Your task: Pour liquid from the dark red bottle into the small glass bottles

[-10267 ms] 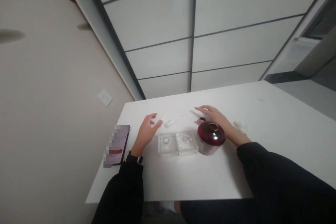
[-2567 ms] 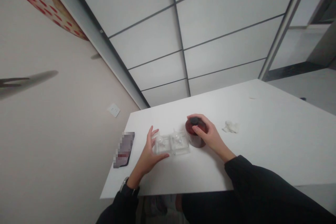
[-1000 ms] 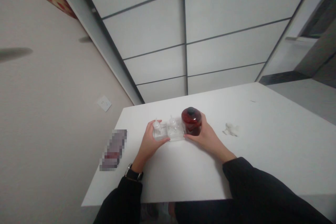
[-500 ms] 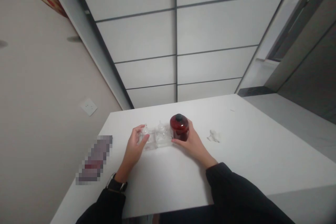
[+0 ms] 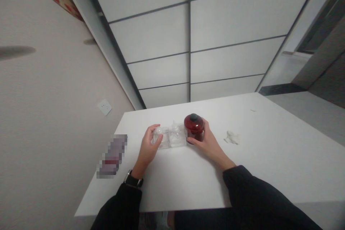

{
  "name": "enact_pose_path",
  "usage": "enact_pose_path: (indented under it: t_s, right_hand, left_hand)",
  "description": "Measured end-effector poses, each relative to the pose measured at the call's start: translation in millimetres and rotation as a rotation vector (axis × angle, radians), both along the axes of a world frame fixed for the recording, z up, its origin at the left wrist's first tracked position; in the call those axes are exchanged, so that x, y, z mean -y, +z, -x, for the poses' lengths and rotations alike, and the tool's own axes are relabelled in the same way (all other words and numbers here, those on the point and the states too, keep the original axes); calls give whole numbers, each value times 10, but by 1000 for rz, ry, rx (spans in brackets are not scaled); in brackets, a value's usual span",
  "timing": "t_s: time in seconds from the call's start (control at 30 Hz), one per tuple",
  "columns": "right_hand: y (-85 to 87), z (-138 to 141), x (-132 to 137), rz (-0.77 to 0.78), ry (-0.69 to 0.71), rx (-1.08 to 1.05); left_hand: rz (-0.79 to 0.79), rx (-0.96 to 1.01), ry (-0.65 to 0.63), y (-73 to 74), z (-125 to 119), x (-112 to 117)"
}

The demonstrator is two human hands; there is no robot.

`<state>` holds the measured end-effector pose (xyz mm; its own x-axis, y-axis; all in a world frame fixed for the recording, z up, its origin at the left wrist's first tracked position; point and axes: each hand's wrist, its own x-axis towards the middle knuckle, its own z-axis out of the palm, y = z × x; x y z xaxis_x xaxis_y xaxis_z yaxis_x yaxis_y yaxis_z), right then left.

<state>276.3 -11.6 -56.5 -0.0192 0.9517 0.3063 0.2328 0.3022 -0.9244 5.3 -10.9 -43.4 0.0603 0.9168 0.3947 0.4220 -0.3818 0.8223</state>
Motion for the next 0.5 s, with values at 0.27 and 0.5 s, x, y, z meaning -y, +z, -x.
enact_pose_path:
  t_s: [0.27, 0.5]
  right_hand:
    - [-13, -3, 1, -12, 1, -8]
    - [14, -2, 21, -26, 15, 2]
  left_hand:
    - [4, -13, 7, -13, 1, 0]
    - [-8, -29, -27, 12, 6, 5]
